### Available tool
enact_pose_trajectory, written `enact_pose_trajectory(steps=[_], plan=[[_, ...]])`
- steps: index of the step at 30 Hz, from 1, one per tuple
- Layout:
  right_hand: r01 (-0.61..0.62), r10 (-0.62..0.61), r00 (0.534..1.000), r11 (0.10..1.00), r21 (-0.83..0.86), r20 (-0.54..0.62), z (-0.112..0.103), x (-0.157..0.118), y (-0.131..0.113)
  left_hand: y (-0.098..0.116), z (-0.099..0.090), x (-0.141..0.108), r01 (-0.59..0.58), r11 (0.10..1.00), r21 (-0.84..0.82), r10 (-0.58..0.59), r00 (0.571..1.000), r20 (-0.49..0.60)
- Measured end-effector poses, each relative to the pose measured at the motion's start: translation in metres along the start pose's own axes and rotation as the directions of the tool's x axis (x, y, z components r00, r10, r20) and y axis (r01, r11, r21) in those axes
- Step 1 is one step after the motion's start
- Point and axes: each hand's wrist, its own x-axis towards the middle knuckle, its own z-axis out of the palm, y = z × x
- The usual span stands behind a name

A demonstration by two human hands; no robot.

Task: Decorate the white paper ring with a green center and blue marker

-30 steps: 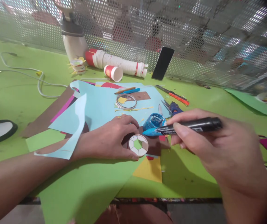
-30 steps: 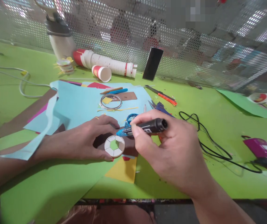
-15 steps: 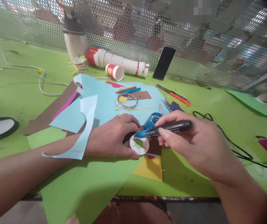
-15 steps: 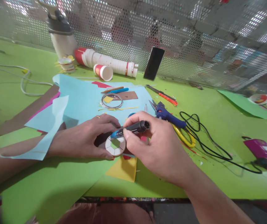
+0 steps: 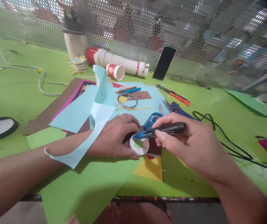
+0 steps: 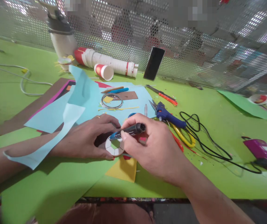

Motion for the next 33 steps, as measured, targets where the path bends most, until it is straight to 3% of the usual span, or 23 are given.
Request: enact_pose_trajectory(steps=[11, 19, 33], plan=[[0.034, -0.034, 0.999, 0.999, -0.018, 0.003, 0.0006, 0.0004, -0.0003, 0.0015, -0.0017, 0.0004, 0.026, 1.0, 0.014, -0.026, 1.0, 0.013], [0.035, -0.035, 0.999, 0.999, -0.019, -0.032, 0.0033, 0.0026, 0.0047, -0.0009, -0.0021, 0.0013, -0.024, 1.0, 0.02, 0.024, 1.0, 0.02], [0.141, -0.171, 0.98, 0.956, -0.257, -0.101, 0.0064, 0.0004, 0.0028, 0.0001, -0.0005, 0.0003, 0.005, 1.0, 0.0, -0.005, 1.0, -0.025]])
